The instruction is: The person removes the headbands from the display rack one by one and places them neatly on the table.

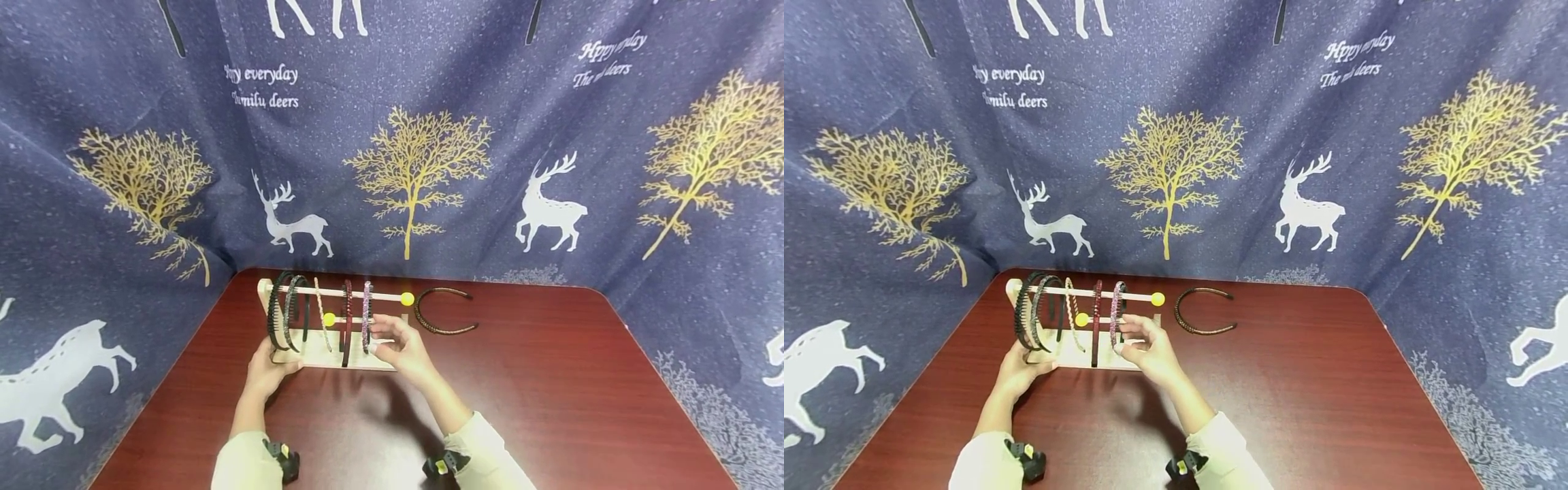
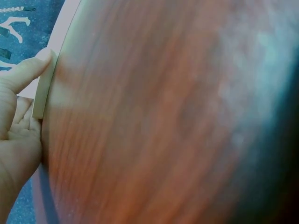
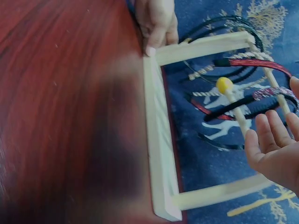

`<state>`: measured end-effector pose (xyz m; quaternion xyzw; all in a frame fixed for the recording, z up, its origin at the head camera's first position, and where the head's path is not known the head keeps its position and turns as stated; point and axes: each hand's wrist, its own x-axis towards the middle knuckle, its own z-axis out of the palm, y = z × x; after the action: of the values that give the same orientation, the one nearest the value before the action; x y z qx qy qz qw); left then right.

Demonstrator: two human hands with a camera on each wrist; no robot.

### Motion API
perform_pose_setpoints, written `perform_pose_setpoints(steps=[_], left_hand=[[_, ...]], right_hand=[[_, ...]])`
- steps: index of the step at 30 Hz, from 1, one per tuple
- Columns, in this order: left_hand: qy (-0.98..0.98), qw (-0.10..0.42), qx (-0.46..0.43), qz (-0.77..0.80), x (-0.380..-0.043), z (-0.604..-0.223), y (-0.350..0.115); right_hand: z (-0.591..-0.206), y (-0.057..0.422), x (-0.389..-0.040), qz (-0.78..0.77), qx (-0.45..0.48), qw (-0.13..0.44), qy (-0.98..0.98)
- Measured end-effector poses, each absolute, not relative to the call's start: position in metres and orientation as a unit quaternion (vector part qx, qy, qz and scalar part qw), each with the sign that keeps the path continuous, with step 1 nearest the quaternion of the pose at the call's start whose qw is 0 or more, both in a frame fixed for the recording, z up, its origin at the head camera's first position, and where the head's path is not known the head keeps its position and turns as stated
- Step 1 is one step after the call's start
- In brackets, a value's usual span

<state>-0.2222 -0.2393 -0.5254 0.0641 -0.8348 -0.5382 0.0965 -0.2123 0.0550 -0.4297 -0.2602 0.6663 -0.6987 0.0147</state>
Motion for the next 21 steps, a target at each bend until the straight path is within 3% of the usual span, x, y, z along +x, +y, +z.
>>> perform_pose_setpoints(steps=[7,21], left_hand=[[-0.84,0.09,0.069,-0.531,-0.224,-0.524,-0.241],[-0.819,0.092,0.063,-0.563,-0.224,-0.527,-0.239]], right_hand=[[-0.423,0.041,-0.205,-0.704,-0.225,0.026,0.673],[-0.429,0.037,-0.209,-0.692,-0.223,-0.011,0.687]])
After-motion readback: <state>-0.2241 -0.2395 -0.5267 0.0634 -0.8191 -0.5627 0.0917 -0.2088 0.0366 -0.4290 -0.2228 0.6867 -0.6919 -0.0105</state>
